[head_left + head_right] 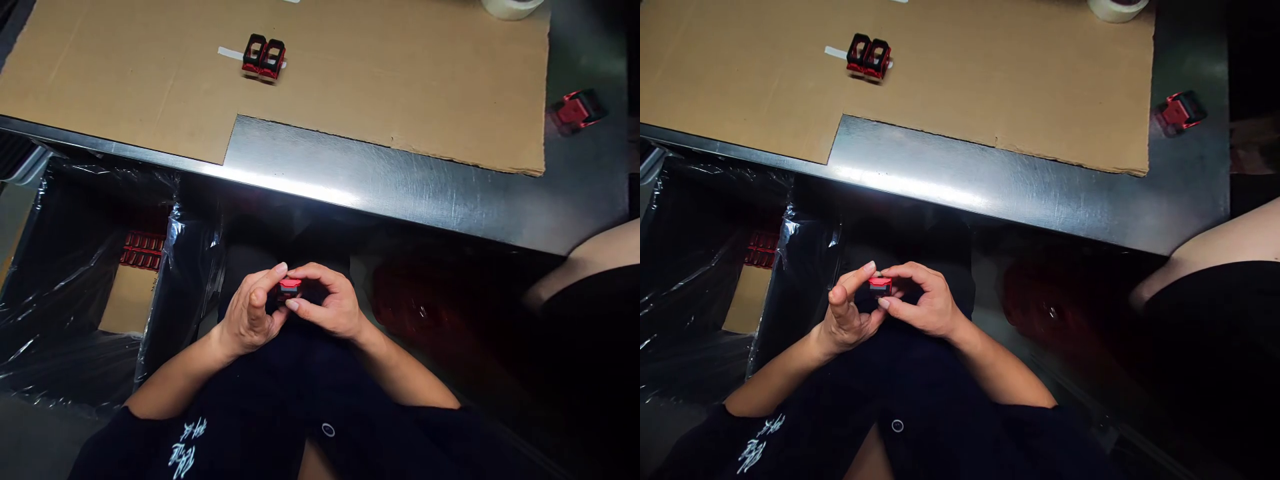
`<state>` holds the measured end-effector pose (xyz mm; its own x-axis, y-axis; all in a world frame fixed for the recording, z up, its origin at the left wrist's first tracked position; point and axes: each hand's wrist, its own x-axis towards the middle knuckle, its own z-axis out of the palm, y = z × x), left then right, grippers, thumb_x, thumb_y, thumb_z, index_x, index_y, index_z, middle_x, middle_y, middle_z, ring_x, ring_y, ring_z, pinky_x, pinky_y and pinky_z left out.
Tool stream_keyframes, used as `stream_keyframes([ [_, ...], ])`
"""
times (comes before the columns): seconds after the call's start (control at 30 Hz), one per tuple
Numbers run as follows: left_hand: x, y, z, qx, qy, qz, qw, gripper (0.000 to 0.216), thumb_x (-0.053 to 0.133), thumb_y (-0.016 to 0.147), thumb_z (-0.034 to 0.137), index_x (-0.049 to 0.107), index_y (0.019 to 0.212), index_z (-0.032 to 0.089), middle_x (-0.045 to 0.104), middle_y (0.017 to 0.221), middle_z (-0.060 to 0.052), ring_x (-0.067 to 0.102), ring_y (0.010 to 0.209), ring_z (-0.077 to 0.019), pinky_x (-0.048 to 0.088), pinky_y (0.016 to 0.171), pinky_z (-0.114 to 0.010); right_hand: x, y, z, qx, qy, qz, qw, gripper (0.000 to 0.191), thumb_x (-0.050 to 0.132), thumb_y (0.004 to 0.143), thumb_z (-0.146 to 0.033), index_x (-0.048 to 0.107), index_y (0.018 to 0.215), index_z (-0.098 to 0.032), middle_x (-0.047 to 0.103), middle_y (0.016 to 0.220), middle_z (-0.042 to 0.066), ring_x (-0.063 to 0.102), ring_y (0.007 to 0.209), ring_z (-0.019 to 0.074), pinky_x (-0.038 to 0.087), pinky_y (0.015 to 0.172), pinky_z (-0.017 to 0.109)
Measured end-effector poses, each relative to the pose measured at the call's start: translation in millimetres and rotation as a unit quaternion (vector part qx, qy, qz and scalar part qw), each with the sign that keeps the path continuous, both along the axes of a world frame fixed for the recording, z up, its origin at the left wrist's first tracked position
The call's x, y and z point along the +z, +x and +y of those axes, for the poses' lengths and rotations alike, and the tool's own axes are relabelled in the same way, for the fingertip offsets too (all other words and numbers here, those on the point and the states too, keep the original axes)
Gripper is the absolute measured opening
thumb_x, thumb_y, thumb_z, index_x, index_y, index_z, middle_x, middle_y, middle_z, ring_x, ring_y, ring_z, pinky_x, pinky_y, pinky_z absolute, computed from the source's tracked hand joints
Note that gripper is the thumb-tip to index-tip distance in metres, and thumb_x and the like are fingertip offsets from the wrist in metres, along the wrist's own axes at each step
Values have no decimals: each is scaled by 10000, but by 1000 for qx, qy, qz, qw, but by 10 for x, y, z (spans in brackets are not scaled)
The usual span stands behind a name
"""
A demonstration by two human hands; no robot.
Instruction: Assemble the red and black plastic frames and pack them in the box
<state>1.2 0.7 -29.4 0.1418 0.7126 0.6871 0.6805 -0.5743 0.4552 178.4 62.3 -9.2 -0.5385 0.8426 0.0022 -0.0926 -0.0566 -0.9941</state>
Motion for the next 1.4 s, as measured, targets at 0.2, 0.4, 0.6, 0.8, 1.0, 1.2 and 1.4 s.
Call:
stream_keyframes([
  [0.2,92,-1,-11,-22,-59,-45,997,1192,791,795,125,-41,1646,173,598,1412,-231,665,1173,-266,637,866,-418,-119,8,-11,27,-298,113,948,361,872,751,-360,755,1068,-232,764,917,25,720,754,170,595,702,303],
  [0.4,135,52,-23,-9,-140,-107,984,1176,821,782,198,25,1648,178,582,1360,-236,682,1015,-242,632,745,-362,-157,-59,-36,43,-421,146,894,321,817,774,-415,784,974,-166,703,761,32,607,619,128,476,552,224],
  [0.6,146,64,-56,35,-179,-110,977,1148,819,774,248,74,1644,192,591,1278,-182,640,952,-216,616,728,-348,-212,-96,-73,38,-443,127,887,316,783,799,-412,773,966,-144,726,802,61,625,667,150,500,568,240],
  [0.8,162,70,-42,43,-144,-74,986,1154,804,771,195,52,1647,174,581,1288,-191,632,1147,-294,624,880,-454,-221,-133,-49,59,-460,134,876,353,792,771,-425,757,990,-151,756,758,49,662,600,155,538,569,257],
  [1.0,171,31,-18,-11,-121,-33,992,1088,698,812,96,0,1646,136,583,1344,-221,627,1241,-307,589,985,-505,-213,-106,-21,60,-430,108,894,360,795,772,-424,760,1030,-175,761,778,34,686,616,159,565,621,274],
  [1.2,209,-71,-30,21,-155,8,988,1079,745,794,198,77,1638,114,573,1256,-207,621,1117,-306,604,915,-487,-178,-110,-22,44,-399,102,910,346,818,791,-403,762,1056,-188,714,795,3,652,662,129,537,583,230],
  [1.4,358,-154,-40,35,-331,43,942,810,756,758,282,406,1480,171,584,1177,-140,623,1061,-299,606,872,-455,-204,-234,-25,39,-380,52,923,400,883,732,-448,674,941,-179,643,635,-54,562,494,88,493,506,218],
])
